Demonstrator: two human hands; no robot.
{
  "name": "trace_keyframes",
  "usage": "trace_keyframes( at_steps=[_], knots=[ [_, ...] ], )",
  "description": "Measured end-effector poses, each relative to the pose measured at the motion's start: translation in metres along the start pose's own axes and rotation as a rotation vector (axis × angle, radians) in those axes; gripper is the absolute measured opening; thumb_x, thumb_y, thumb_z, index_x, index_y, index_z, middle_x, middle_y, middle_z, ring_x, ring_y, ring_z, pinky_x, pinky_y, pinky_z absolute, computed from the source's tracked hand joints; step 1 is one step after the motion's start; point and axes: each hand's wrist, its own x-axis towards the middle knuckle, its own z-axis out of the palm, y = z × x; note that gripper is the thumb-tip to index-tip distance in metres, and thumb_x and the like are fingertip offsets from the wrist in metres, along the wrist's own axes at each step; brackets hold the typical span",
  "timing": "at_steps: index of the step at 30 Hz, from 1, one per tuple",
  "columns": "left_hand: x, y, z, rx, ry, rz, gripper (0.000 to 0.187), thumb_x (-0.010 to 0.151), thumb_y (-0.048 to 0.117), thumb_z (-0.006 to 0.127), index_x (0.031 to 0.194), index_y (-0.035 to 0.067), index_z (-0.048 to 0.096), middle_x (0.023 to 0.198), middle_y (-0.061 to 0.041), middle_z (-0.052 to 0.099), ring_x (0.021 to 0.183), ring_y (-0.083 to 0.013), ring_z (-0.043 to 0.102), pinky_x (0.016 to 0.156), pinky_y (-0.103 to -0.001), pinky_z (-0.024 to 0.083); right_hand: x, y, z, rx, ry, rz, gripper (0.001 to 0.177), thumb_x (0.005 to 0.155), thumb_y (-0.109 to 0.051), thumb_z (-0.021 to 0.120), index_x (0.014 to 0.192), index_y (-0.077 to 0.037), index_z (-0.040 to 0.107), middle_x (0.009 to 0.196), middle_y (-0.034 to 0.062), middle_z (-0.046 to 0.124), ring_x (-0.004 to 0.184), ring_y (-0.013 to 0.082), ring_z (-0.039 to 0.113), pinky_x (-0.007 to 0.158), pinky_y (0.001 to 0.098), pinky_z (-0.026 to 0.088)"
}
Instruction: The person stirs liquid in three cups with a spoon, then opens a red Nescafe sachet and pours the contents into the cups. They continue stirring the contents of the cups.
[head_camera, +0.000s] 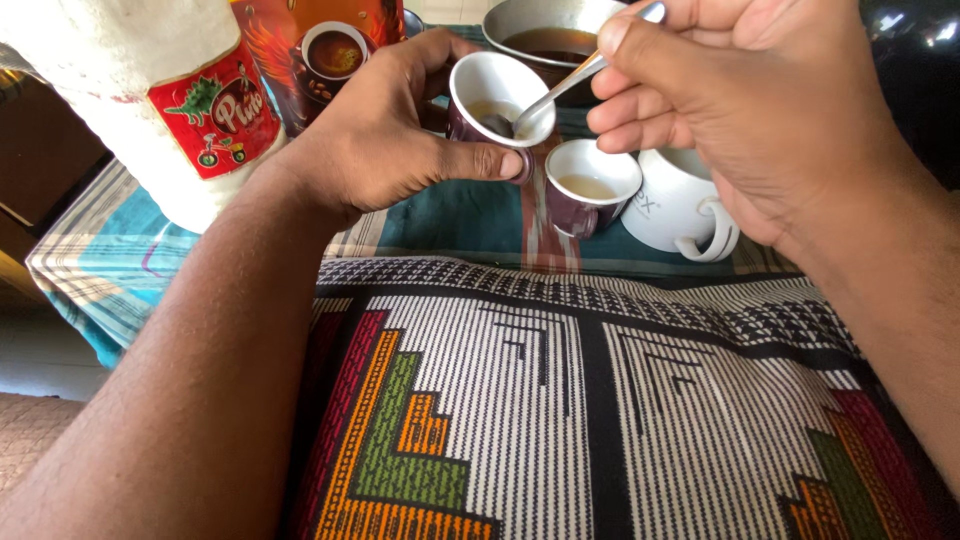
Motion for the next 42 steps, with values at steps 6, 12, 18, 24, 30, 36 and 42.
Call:
trace_keyframes(
  at_steps=[6,12,18,24,30,36,42],
  knots=[
    [-0.001,0.000,-0.001,0.049,0.027,-0.080,0.067,0.073,0.023,0.093,0.126,0.003,0.058,0.112,-0.010,0.077,0.108,-0.0180,0.076,0.098,-0.032,0.061,0.001,0.006,-0.004,-0.025,-0.004,-0.074,0.012,0.101,-0.013,0.067,0.103,-0.001,0.068,0.089,0.0084,0.072,0.075,0.0102,0.073,0.067,0.0217,0.064],
    [-0.001,-0.004,-0.002,0.046,0.011,-0.093,0.068,0.071,0.024,0.093,0.125,0.001,0.058,0.110,-0.010,0.077,0.107,-0.0189,0.076,0.096,-0.032,0.060,0.001,0.008,-0.005,-0.098,-0.001,-0.125,0.013,0.101,-0.013,0.067,0.103,0.000,0.068,0.091,0.0087,0.072,0.075,0.0104,0.072,0.065,0.0217,0.063],
    [-0.001,-0.005,-0.001,0.125,0.005,-0.150,0.072,0.067,0.024,0.095,0.124,0.002,0.057,0.108,-0.010,0.077,0.106,-0.0194,0.074,0.094,-0.033,0.058,0.002,0.011,-0.005,-0.216,-0.056,-0.070,0.016,0.100,-0.013,0.067,0.105,0.002,0.072,0.087,0.0115,0.074,0.068,0.0123,0.073,0.059,0.0236,0.062],
    [-0.001,-0.004,0.000,0.162,-0.002,-0.215,0.072,0.064,0.023,0.094,0.121,0.003,0.057,0.104,-0.011,0.077,0.102,-0.0200,0.074,0.090,-0.033,0.058,0.002,0.014,-0.005,-0.278,-0.085,0.045,0.020,0.098,-0.015,0.068,0.106,0.003,0.074,0.084,0.0111,0.077,0.058,0.0098,0.068,0.044,0.0215,0.053],
    [0.000,-0.005,0.000,0.191,-0.008,-0.278,0.073,0.063,0.025,0.094,0.122,0.003,0.055,0.103,-0.013,0.077,0.099,-0.0209,0.076,0.087,-0.033,0.060,0.000,0.010,-0.005,-0.349,-0.111,0.068,0.022,0.099,-0.019,0.066,0.099,0.001,0.076,0.077,0.0103,0.076,0.051,0.0073,0.063,0.038,0.0206,0.044],
    [-0.001,-0.011,-0.002,0.144,-0.022,-0.224,0.074,0.065,0.026,0.094,0.123,0.004,0.053,0.106,-0.014,0.076,0.104,-0.0217,0.074,0.092,-0.034,0.058,-0.001,0.008,-0.005,-0.290,-0.104,-0.009,0.020,0.100,-0.017,0.066,0.097,0.000,0.076,0.076,0.0064,0.075,0.051,0.0046,0.063,0.037,0.0175,0.040],
    [-0.002,-0.013,-0.002,0.075,-0.044,-0.237,0.074,0.065,0.027,0.093,0.124,0.004,0.055,0.114,-0.014,0.076,0.113,-0.0239,0.072,0.100,-0.036,0.055,-0.002,0.004,-0.009,-0.229,-0.035,-0.156,0.020,0.103,-0.016,0.065,0.097,0.002,0.073,0.076,0.0073,0.070,0.050,0.0045,0.057,0.041,0.0166,0.041]
  ],
)
